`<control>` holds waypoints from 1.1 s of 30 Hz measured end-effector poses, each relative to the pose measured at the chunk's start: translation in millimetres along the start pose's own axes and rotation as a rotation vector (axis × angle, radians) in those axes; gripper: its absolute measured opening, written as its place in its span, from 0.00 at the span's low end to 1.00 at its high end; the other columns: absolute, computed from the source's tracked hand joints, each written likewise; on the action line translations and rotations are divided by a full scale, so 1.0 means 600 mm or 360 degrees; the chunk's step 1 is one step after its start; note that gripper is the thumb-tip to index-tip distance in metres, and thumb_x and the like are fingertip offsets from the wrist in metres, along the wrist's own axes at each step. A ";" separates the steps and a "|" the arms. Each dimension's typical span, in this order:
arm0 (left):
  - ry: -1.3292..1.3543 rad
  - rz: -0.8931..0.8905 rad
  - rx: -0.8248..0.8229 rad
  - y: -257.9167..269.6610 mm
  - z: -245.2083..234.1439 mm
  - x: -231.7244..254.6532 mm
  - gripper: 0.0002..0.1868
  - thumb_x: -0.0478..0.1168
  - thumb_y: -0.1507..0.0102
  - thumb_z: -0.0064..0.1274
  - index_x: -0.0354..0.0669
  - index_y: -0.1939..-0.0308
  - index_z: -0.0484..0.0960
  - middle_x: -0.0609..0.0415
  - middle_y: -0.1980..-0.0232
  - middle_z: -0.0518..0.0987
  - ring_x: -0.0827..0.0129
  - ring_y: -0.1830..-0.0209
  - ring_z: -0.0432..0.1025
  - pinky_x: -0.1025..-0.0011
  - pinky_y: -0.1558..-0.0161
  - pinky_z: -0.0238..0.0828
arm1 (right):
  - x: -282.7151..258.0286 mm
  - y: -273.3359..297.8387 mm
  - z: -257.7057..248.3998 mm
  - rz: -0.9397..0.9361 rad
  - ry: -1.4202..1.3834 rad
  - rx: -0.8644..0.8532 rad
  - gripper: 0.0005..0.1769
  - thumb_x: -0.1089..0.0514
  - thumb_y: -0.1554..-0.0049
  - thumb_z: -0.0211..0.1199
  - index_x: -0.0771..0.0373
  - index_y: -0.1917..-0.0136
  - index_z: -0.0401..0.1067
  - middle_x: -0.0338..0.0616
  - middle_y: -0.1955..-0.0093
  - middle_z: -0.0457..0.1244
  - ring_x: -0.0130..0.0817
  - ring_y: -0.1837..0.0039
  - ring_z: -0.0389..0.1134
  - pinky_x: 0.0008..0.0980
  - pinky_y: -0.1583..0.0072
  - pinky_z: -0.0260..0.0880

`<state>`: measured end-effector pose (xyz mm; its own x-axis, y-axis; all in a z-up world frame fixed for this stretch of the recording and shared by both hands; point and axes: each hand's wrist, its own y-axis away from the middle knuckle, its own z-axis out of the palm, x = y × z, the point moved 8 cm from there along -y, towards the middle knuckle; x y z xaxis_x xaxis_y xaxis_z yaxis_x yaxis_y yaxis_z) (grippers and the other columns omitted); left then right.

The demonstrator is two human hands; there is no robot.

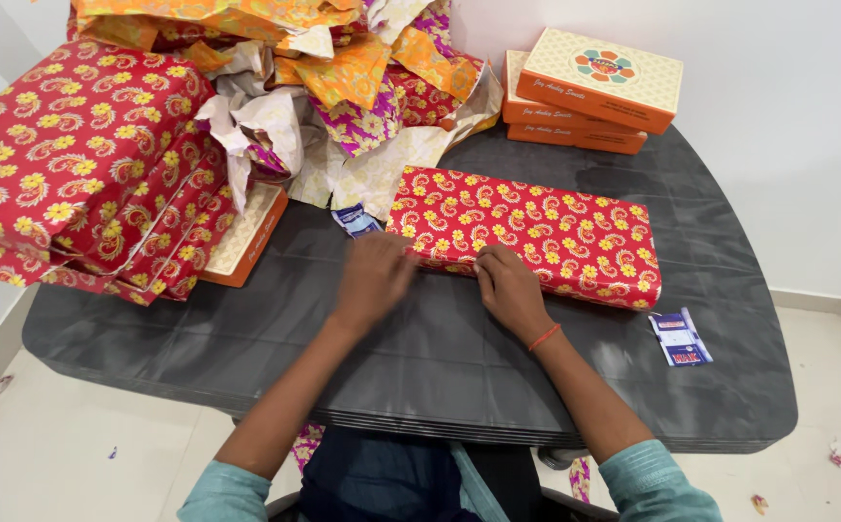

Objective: The person wraps a rectangular box with red floral wrapping paper on a dark table. They fold the paper around the box, crease edges, and secure the seams with adhesive tape. The wrapped box remains on the table at the end.

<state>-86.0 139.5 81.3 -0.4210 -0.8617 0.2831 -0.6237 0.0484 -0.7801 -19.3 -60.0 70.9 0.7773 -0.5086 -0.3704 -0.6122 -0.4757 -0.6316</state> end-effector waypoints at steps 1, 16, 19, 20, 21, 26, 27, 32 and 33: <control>0.0133 0.0115 -0.0094 -0.003 0.024 0.032 0.19 0.44 0.37 0.62 0.39 0.46 0.78 0.47 0.49 0.79 0.52 0.44 0.71 0.55 0.42 0.64 | 0.004 0.000 0.000 0.0013 -0.0021 -0.0013 0.05 0.62 0.41 0.62 0.66 0.54 0.74 0.44 0.48 0.67 0.44 0.47 0.71 0.40 0.48 0.71; 0.0121 0.0217 -0.0271 -0.014 0.163 0.091 0.14 0.38 0.38 0.59 0.44 0.48 0.78 0.52 0.52 0.76 0.58 0.49 0.72 0.60 0.46 0.67 | 0.056 0.050 -0.080 -0.0145 0.0307 -0.0075 0.14 0.56 0.51 0.71 0.63 0.53 0.74 0.46 0.47 0.66 0.47 0.45 0.67 0.45 0.45 0.66; 0.0082 0.0234 -0.0225 -0.013 0.161 0.094 0.10 0.37 0.37 0.59 0.45 0.52 0.79 0.53 0.52 0.77 0.58 0.49 0.72 0.60 0.46 0.67 | 0.086 0.075 -0.120 -0.0061 0.0376 -0.0031 0.12 0.57 0.50 0.72 0.62 0.54 0.75 0.44 0.49 0.65 0.46 0.46 0.67 0.44 0.45 0.65; 0.0064 0.0242 -0.0214 -0.013 0.159 0.096 0.09 0.37 0.37 0.59 0.45 0.54 0.80 0.53 0.52 0.77 0.58 0.49 0.72 0.60 0.46 0.67 | 0.095 0.083 -0.132 -0.0023 0.0373 -0.0008 0.11 0.57 0.50 0.72 0.62 0.56 0.75 0.44 0.49 0.65 0.45 0.46 0.67 0.44 0.45 0.65; 0.0048 0.0252 -0.0222 -0.014 0.156 0.099 0.08 0.37 0.37 0.59 0.44 0.54 0.79 0.53 0.52 0.77 0.58 0.49 0.72 0.60 0.46 0.67 | 0.103 0.086 -0.139 0.0008 0.0367 0.0016 0.10 0.58 0.49 0.73 0.63 0.57 0.74 0.43 0.49 0.65 0.45 0.46 0.67 0.44 0.45 0.65; 0.0167 0.0104 -0.0313 -0.026 0.153 0.105 0.16 0.49 0.39 0.65 0.41 0.61 0.78 0.50 0.57 0.76 0.55 0.53 0.72 0.58 0.49 0.67 | 0.116 0.098 -0.145 0.0019 0.0289 0.0050 0.08 0.59 0.49 0.73 0.62 0.59 0.75 0.40 0.50 0.66 0.42 0.49 0.67 0.42 0.47 0.67; 0.0147 0.0027 -0.0353 -0.033 0.158 0.102 0.18 0.50 0.38 0.65 0.41 0.60 0.78 0.49 0.58 0.76 0.55 0.54 0.72 0.57 0.50 0.67 | 0.119 0.098 -0.144 0.0042 0.0275 0.0061 0.07 0.60 0.49 0.72 0.62 0.59 0.75 0.39 0.50 0.66 0.41 0.49 0.67 0.41 0.48 0.67; 0.0111 -0.0039 -0.0583 -0.081 0.219 0.109 0.17 0.50 0.38 0.65 0.42 0.59 0.78 0.49 0.59 0.77 0.54 0.52 0.73 0.55 0.47 0.68 | 0.126 0.103 -0.142 0.0102 0.0331 0.0091 0.07 0.61 0.51 0.73 0.61 0.60 0.76 0.37 0.50 0.67 0.39 0.49 0.68 0.40 0.49 0.69; 0.0176 0.0061 -0.0628 -0.089 0.239 0.125 0.18 0.49 0.41 0.66 0.41 0.58 0.78 0.49 0.58 0.77 0.53 0.52 0.73 0.55 0.49 0.68 | 0.128 0.104 -0.144 0.0105 0.0340 0.0103 0.07 0.61 0.51 0.74 0.61 0.60 0.76 0.37 0.49 0.67 0.39 0.48 0.69 0.40 0.49 0.69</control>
<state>10.0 -0.4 64.0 -0.5036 -0.7972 0.3330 -0.8018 0.2878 -0.5237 -10.5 -190.9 62.0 0.6833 -0.6808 -0.2639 -0.6447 -0.3928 -0.6558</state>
